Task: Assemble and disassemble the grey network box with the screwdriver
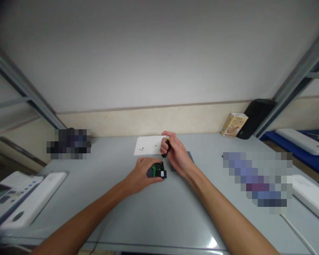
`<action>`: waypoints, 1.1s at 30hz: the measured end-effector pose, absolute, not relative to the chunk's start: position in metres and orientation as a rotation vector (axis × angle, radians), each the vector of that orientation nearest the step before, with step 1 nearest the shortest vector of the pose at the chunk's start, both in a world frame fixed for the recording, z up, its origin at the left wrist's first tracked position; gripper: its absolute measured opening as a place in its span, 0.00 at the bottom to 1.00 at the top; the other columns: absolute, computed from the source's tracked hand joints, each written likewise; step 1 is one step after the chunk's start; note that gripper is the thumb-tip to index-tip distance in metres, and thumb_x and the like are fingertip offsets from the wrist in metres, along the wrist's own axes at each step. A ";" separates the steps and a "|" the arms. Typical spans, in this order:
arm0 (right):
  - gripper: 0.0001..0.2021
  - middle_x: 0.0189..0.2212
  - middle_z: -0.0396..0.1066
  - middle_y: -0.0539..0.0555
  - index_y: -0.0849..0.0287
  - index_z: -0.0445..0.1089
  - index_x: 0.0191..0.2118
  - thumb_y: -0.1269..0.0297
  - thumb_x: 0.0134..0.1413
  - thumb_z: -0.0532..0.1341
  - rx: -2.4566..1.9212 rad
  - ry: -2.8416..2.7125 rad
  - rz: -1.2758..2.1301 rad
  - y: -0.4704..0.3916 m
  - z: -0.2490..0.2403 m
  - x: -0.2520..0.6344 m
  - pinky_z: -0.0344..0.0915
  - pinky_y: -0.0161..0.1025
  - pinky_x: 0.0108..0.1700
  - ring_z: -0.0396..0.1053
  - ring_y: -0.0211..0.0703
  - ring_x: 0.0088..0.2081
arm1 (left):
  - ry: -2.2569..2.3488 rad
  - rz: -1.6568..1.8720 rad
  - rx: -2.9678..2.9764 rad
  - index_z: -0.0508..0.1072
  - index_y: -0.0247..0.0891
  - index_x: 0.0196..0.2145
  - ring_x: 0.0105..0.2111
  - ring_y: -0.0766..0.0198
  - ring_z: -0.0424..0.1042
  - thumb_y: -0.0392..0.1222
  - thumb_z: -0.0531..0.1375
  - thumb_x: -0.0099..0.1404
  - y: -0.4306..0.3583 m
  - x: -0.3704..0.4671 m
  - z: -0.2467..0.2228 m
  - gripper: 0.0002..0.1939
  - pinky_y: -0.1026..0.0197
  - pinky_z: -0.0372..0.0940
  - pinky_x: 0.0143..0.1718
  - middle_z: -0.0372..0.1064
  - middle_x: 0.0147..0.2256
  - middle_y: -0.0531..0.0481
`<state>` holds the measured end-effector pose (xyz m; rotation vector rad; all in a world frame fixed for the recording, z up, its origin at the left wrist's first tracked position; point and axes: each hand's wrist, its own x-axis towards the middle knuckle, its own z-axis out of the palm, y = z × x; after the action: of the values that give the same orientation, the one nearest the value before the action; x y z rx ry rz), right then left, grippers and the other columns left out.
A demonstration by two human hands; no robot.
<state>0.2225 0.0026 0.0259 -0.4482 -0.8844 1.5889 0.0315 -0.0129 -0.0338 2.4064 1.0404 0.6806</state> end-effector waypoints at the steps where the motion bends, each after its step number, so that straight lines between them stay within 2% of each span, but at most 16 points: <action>1: 0.14 0.25 0.63 0.46 0.52 0.72 0.43 0.48 0.62 0.62 -0.469 -0.881 1.588 0.004 0.026 0.223 0.64 0.37 0.34 0.63 0.37 0.27 | 1.052 0.694 2.401 0.68 0.46 0.55 0.56 0.53 0.69 0.54 0.69 0.62 -0.013 0.032 -0.035 0.27 0.49 0.53 0.60 0.73 0.54 0.48; 3: 0.14 0.34 0.71 0.51 0.54 0.73 0.43 0.50 0.61 0.64 -0.504 -0.913 1.585 0.004 0.026 0.225 0.67 0.40 0.43 0.70 0.41 0.36 | 1.067 0.720 2.396 0.67 0.45 0.56 0.57 0.53 0.69 0.53 0.69 0.62 -0.014 0.033 -0.037 0.28 0.48 0.53 0.60 0.73 0.54 0.48; 6: 0.10 0.43 0.74 0.53 0.54 0.71 0.37 0.60 0.53 0.71 -0.507 -0.972 1.558 0.002 0.026 0.228 0.66 0.44 0.52 0.72 0.46 0.46 | 1.076 0.734 2.396 0.67 0.46 0.56 0.57 0.52 0.68 0.53 0.70 0.61 -0.014 0.034 -0.038 0.29 0.48 0.53 0.60 0.73 0.55 0.48; 7: 0.11 0.41 0.75 0.52 0.53 0.70 0.36 0.62 0.51 0.72 -0.503 -0.977 1.564 0.001 0.026 0.228 0.66 0.44 0.50 0.73 0.46 0.44 | 1.076 0.731 2.397 0.67 0.46 0.56 0.57 0.52 0.68 0.53 0.70 0.61 -0.014 0.035 -0.038 0.29 0.48 0.53 0.60 0.72 0.55 0.48; 9: 0.12 0.28 0.70 0.47 0.53 0.66 0.34 0.63 0.52 0.72 -0.492 -0.976 1.580 0.000 0.026 0.227 0.66 0.40 0.40 0.69 0.40 0.31 | 1.078 0.726 2.396 0.67 0.46 0.56 0.58 0.52 0.68 0.53 0.70 0.61 -0.015 0.034 -0.037 0.29 0.48 0.53 0.60 0.72 0.56 0.48; 10: 0.12 0.22 0.64 0.44 0.52 0.66 0.34 0.61 0.54 0.71 -0.485 -0.974 1.581 0.000 0.026 0.226 0.64 0.37 0.34 0.64 0.37 0.25 | 1.078 0.721 2.395 0.67 0.46 0.57 0.57 0.52 0.68 0.53 0.70 0.61 -0.015 0.034 -0.036 0.29 0.48 0.53 0.60 0.72 0.55 0.48; 12: 0.11 0.19 0.56 0.42 0.51 0.68 0.38 0.52 0.59 0.66 -0.477 -0.953 1.578 0.002 0.026 0.226 0.59 0.36 0.28 0.55 0.35 0.21 | 1.079 0.708 2.395 0.66 0.46 0.57 0.58 0.52 0.68 0.54 0.69 0.62 -0.015 0.034 -0.034 0.29 0.48 0.54 0.60 0.72 0.55 0.47; 15: 0.16 0.25 0.63 0.47 0.52 0.72 0.44 0.46 0.63 0.61 -0.508 -0.917 1.619 0.004 0.028 0.227 0.64 0.39 0.33 0.63 0.38 0.27 | 1.075 0.694 2.404 0.66 0.46 0.58 0.58 0.51 0.68 0.55 0.68 0.62 -0.015 0.033 -0.034 0.30 0.48 0.54 0.59 0.72 0.56 0.47; 19: 0.11 0.41 0.73 0.53 0.55 0.71 0.34 0.56 0.54 0.70 -0.532 -0.952 1.576 0.003 0.029 0.229 0.66 0.44 0.49 0.71 0.45 0.43 | 1.056 0.704 2.426 0.66 0.46 0.58 0.58 0.52 0.68 0.55 0.68 0.63 -0.014 0.033 -0.035 0.29 0.48 0.52 0.60 0.72 0.56 0.47; 20: 0.12 0.41 0.74 0.53 0.55 0.69 0.32 0.59 0.51 0.72 -0.530 -0.950 1.567 0.002 0.029 0.229 0.67 0.44 0.49 0.72 0.45 0.43 | 1.051 0.707 2.429 0.66 0.46 0.58 0.58 0.52 0.68 0.55 0.68 0.63 -0.014 0.033 -0.035 0.29 0.48 0.52 0.60 0.72 0.56 0.48; 22: 0.15 0.30 0.71 0.48 0.54 0.66 0.30 0.59 0.51 0.73 -0.527 -0.932 1.567 0.003 0.027 0.228 0.67 0.40 0.41 0.70 0.39 0.32 | 1.044 0.710 2.428 0.66 0.46 0.58 0.58 0.52 0.68 0.55 0.68 0.63 -0.014 0.033 -0.035 0.29 0.48 0.52 0.60 0.72 0.56 0.48; 24: 0.14 0.20 0.59 0.43 0.53 0.66 0.32 0.52 0.56 0.69 -0.511 -0.916 1.566 0.004 0.026 0.227 0.62 0.36 0.30 0.58 0.35 0.22 | 1.041 0.708 2.425 0.66 0.46 0.58 0.58 0.52 0.68 0.55 0.68 0.62 -0.014 0.033 -0.035 0.30 0.49 0.52 0.61 0.72 0.56 0.48; 25: 0.14 0.19 0.56 0.43 0.52 0.68 0.34 0.48 0.58 0.66 -0.507 -0.913 1.576 0.005 0.026 0.227 0.61 0.36 0.28 0.56 0.35 0.21 | 1.044 0.708 2.423 0.65 0.47 0.58 0.58 0.52 0.68 0.54 0.69 0.62 -0.014 0.032 -0.035 0.31 0.48 0.52 0.61 0.72 0.57 0.48; 28: 0.16 0.27 0.66 0.48 0.53 0.72 0.43 0.46 0.60 0.64 -0.522 -0.918 1.614 0.006 0.026 0.228 0.66 0.39 0.35 0.65 0.39 0.28 | 1.071 0.700 2.415 0.66 0.47 0.59 0.58 0.51 0.67 0.54 0.70 0.61 -0.014 0.033 -0.035 0.32 0.47 0.53 0.61 0.71 0.57 0.47; 31: 0.12 0.41 0.74 0.53 0.55 0.72 0.37 0.55 0.52 0.71 -0.528 -0.967 1.590 0.004 0.026 0.229 0.66 0.42 0.47 0.72 0.43 0.42 | 1.085 0.703 2.416 0.66 0.47 0.60 0.59 0.50 0.67 0.53 0.70 0.60 -0.013 0.033 -0.036 0.33 0.46 0.53 0.62 0.71 0.57 0.47; 33: 0.14 0.38 0.74 0.51 0.54 0.68 0.33 0.59 0.49 0.74 -0.524 -0.972 1.555 0.003 0.025 0.227 0.67 0.41 0.46 0.71 0.42 0.39 | 1.076 0.716 2.422 0.66 0.47 0.59 0.59 0.51 0.67 0.53 0.70 0.60 -0.013 0.033 -0.036 0.33 0.46 0.52 0.62 0.71 0.57 0.47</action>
<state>0.2275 0.0032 0.0249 -0.5236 -0.9717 1.5555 0.0334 -0.0130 -0.0359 2.4216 1.0761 0.7164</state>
